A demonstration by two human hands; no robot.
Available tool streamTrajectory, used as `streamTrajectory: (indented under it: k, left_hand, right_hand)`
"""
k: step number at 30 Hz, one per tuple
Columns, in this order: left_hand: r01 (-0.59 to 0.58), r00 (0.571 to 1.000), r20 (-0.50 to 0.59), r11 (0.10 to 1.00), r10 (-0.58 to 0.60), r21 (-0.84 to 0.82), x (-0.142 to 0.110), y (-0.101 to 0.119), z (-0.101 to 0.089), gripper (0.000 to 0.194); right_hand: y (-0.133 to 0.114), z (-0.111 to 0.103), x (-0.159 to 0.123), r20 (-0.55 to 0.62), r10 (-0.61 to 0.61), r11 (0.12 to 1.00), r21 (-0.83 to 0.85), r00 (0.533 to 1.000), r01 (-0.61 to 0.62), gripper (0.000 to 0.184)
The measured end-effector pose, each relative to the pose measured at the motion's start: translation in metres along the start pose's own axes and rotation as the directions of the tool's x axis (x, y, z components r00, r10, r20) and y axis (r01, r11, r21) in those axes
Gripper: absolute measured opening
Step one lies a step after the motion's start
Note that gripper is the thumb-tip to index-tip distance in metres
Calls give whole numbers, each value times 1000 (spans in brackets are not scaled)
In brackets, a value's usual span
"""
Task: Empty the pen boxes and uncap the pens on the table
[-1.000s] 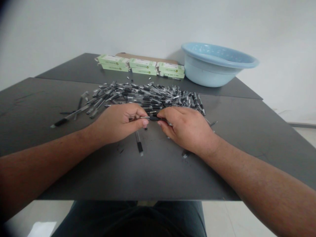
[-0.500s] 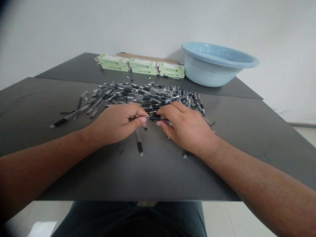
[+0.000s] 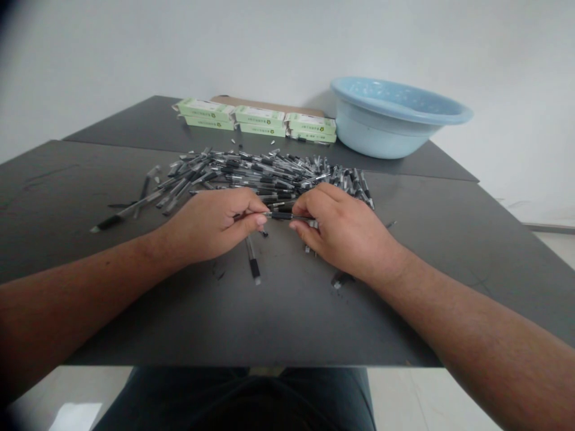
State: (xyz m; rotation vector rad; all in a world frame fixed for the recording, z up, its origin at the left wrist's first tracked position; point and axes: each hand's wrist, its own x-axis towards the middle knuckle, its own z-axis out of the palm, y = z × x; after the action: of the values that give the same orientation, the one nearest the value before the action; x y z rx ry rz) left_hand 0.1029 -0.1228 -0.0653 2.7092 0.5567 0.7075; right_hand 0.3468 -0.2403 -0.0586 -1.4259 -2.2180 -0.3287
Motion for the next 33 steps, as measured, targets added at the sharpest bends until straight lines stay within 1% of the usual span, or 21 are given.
streamTrajectory:
  k: [2,6,7,10,13,18,22,24,25,29,33]
  left_hand:
    - [-11,1000,0,1000,11,2,0,0,0,21]
    - [-30,1000,1,999,30,-10,-1,-2,0,20]
    - [-33,999,-4,999,33,-11,-1,-2,1,19]
    - [-34,999,-12,999,34,-1,-1,-2,1,19]
    - [-31,1000,-2,1000,31,5,-1,-1,0,20]
    - [-37,999,0,999,37,-10,-1,-1,1,19]
    - [-39,999,-10,999,39,4,-1,-2,1,19]
    - [-50,999,-8,999,50,12,-1,-3,1,20]
    - [-56,998,-7,998,56,14,-1,-3,1,20]
    - [-63,998,-7,998,63,21,-1,-2,0,20]
    - [-58,998,-5,998,58,23,-1,-1,0,19]
  right_hand:
    - [0,0,1,10,-7,1000,-4,1000,7,6]
    - [1,1,1,36,-35,999,-21,999,36,17]
    - [1,1,1,33,-39,999,-14,999,39,17]
    - [1,1,1,5,-28,999,20,1000,28,10]
    - [2,0,1,10,-21,1000,13,1000,21,5]
    - [2,-1,1,50,-43,999,-10,998,44,15]
    - [3,0,0,20,-17,1000,25,1000,17,8]
    - [3,0,1,21,-11,1000,13,1000,11,6]
    - [3,-1,1,33,-14,1000,3,999,14,6]
    - [1,-2,2,85,-31,1000,-5,996,31,17]
    - [1,-3,2,47,-11,999,38,999,9,10]
